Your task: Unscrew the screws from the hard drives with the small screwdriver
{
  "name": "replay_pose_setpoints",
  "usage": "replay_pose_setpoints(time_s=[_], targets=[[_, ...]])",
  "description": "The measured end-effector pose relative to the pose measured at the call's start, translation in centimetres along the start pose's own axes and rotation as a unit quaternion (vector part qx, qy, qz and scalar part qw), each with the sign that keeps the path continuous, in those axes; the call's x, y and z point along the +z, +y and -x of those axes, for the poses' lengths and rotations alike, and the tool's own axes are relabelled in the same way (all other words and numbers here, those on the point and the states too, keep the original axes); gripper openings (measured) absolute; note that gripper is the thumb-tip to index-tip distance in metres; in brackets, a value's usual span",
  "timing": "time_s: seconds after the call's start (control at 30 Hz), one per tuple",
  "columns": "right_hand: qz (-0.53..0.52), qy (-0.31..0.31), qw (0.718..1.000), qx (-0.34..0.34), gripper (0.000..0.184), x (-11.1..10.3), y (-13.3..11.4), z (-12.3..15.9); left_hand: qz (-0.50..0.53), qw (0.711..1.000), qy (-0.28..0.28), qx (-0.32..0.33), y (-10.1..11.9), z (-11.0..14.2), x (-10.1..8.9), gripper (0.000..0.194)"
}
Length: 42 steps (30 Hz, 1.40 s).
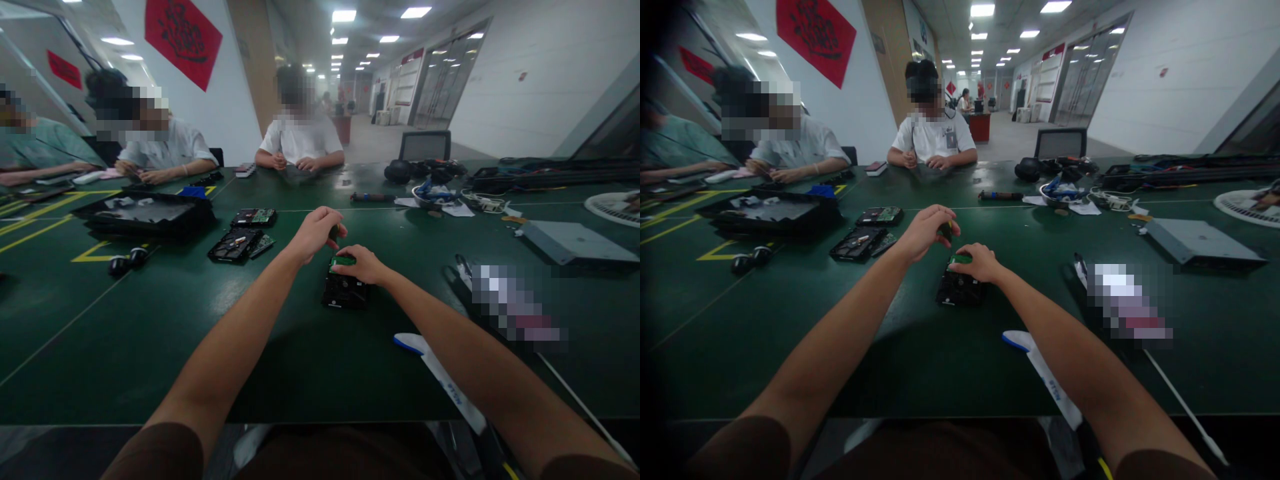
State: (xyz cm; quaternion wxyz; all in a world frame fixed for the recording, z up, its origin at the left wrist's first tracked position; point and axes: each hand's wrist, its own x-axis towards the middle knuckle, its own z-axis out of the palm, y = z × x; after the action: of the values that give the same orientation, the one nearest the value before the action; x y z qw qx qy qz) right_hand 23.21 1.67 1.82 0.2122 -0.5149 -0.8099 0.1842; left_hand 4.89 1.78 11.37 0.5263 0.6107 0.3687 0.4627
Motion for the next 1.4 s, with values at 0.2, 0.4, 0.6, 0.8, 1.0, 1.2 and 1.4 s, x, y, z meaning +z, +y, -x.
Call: replay_pose_setpoints(time_s=[0.2, 0.4, 0.6, 0.8, 1.0, 1.2, 1.4], targets=[[-0.001, 0.002, 1.000, 0.000, 0.053, 0.00, -0.06, 0.00, -0.059, 0.997, 0.038, 0.035, 0.06, -0.11, -0.05, 0.014], [0.006, 0.010, 1.000, 0.004, 0.049, 0.29, 0.13, -0.12, -0.017, 0.999, -0.034, 0.001, 0.31, 0.19, -0.02, 0.013], [0.001, 0.007, 1.000, 0.002, 0.051, 0.22, 0.11, -0.13, -0.045, 0.999, 0.025, 0.015, 0.19, 0.05, 0.08, 0.011], [0.003, 0.001, 1.000, 0.003, 0.051, 0.11, 0.03, -0.06, -0.026, 0.999, -0.030, 0.002, 0.24, 0.17, 0.07, 0.011], [0.000, -0.002, 1.000, 0.004, 0.053, -0.06, -0.17, 0.02, -0.056, 0.998, 0.028, 0.022, 0.16, -0.03, -0.01, 0.013], [0.006, 0.000, 1.000, 0.008, 0.051, -0.02, -0.14, 0.06, 0.000, 0.999, -0.036, -0.002, 0.32, 0.17, -0.10, 0.013], [0.008, 0.007, 1.000, -0.004, 0.049, 0.34, 0.26, -0.21, -0.031, 0.999, 0.028, 0.012, -0.11, -0.17, -0.06, 0.013]])
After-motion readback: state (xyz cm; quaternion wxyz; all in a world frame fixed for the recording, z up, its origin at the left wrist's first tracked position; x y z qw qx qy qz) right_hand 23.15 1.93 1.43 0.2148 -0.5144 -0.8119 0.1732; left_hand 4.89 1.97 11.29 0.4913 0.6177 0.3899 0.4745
